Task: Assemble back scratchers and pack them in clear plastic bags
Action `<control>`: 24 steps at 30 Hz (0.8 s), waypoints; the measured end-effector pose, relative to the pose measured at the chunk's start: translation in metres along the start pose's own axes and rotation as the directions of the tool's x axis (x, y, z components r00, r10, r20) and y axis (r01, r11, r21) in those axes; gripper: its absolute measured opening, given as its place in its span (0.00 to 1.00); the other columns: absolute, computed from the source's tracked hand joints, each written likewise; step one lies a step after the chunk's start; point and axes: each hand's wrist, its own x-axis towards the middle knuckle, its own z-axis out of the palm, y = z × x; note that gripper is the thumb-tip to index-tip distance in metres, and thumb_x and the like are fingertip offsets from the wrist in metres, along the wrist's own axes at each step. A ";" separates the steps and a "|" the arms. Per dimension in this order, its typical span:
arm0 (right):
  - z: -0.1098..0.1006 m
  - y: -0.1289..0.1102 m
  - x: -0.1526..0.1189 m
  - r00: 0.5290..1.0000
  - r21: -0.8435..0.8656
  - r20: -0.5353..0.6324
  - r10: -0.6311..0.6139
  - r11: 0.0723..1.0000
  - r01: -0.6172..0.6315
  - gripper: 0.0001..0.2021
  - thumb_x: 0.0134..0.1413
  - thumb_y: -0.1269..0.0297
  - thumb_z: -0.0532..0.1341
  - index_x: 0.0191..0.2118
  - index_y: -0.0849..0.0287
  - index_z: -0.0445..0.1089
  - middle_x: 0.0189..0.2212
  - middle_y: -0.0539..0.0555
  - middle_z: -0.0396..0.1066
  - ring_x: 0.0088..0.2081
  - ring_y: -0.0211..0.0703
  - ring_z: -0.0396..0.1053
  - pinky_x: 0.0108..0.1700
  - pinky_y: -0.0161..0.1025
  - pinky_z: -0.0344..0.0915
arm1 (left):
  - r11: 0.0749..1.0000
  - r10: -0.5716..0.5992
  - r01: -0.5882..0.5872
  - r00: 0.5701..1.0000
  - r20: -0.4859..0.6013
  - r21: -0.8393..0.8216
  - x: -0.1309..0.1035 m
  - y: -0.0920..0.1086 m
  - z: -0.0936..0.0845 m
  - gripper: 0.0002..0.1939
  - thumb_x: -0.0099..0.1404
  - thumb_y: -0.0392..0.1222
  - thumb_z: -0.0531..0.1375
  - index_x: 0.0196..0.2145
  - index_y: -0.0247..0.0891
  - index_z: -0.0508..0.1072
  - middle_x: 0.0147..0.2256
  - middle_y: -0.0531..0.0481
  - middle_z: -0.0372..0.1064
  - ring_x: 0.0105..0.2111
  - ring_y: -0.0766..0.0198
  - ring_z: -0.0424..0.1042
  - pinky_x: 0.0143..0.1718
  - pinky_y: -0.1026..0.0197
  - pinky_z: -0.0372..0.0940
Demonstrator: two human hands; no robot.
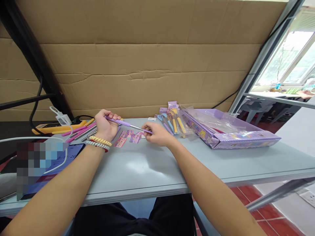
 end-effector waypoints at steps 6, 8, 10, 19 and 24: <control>-0.006 0.022 0.007 0.963 0.436 -0.157 0.219 0.890 -0.131 0.12 0.40 0.62 0.64 0.33 0.60 0.64 0.17 0.47 0.65 0.19 0.36 0.64 0.23 0.35 0.62 | 0.579 0.136 -0.131 0.989 0.062 0.805 0.017 -0.019 -0.029 0.05 0.46 0.39 0.57 0.20 0.39 0.62 0.18 0.56 0.59 0.21 0.67 0.60 0.24 0.63 0.57; -0.006 0.026 0.009 0.936 0.547 -0.211 0.281 0.828 -0.125 0.16 0.36 0.62 0.66 0.34 0.59 0.63 0.15 0.46 0.65 0.17 0.35 0.64 0.21 0.34 0.62 | 0.267 0.137 -0.257 0.964 0.227 0.929 0.013 -0.022 -0.033 0.10 0.52 0.46 0.57 0.20 0.39 0.64 0.20 0.54 0.63 0.23 0.65 0.62 0.26 0.62 0.55; -0.006 0.028 0.010 0.912 0.630 -0.252 0.322 0.770 -0.097 0.19 0.33 0.62 0.68 0.34 0.59 0.63 0.17 0.47 0.68 0.16 0.35 0.63 0.19 0.33 0.61 | -0.011 0.061 -0.397 0.916 0.397 0.918 0.005 -0.022 -0.033 0.17 0.56 0.54 0.54 0.19 0.39 0.65 0.21 0.51 0.66 0.25 0.63 0.63 0.28 0.61 0.54; -0.001 0.027 0.014 0.848 0.703 -0.377 0.372 0.711 0.001 0.18 0.33 0.58 0.68 0.30 0.60 0.62 0.18 0.48 0.69 0.12 0.31 0.58 0.12 0.31 0.54 | -0.238 -0.304 -0.699 0.713 0.631 0.674 -0.034 -0.031 -0.011 0.22 0.64 0.58 0.45 0.33 0.41 0.70 0.29 0.47 0.71 0.29 0.59 0.68 0.26 0.62 0.52; -0.002 0.026 0.013 0.863 0.608 -0.369 0.346 0.792 -0.058 0.17 0.40 0.56 0.65 0.32 0.60 0.62 0.22 0.49 0.70 0.12 0.30 0.58 0.13 0.31 0.52 | -0.216 -0.282 -0.699 0.714 0.641 0.682 -0.032 -0.028 -0.014 0.19 0.66 0.51 0.44 0.35 0.43 0.72 0.28 0.47 0.71 0.30 0.58 0.69 0.28 0.62 0.53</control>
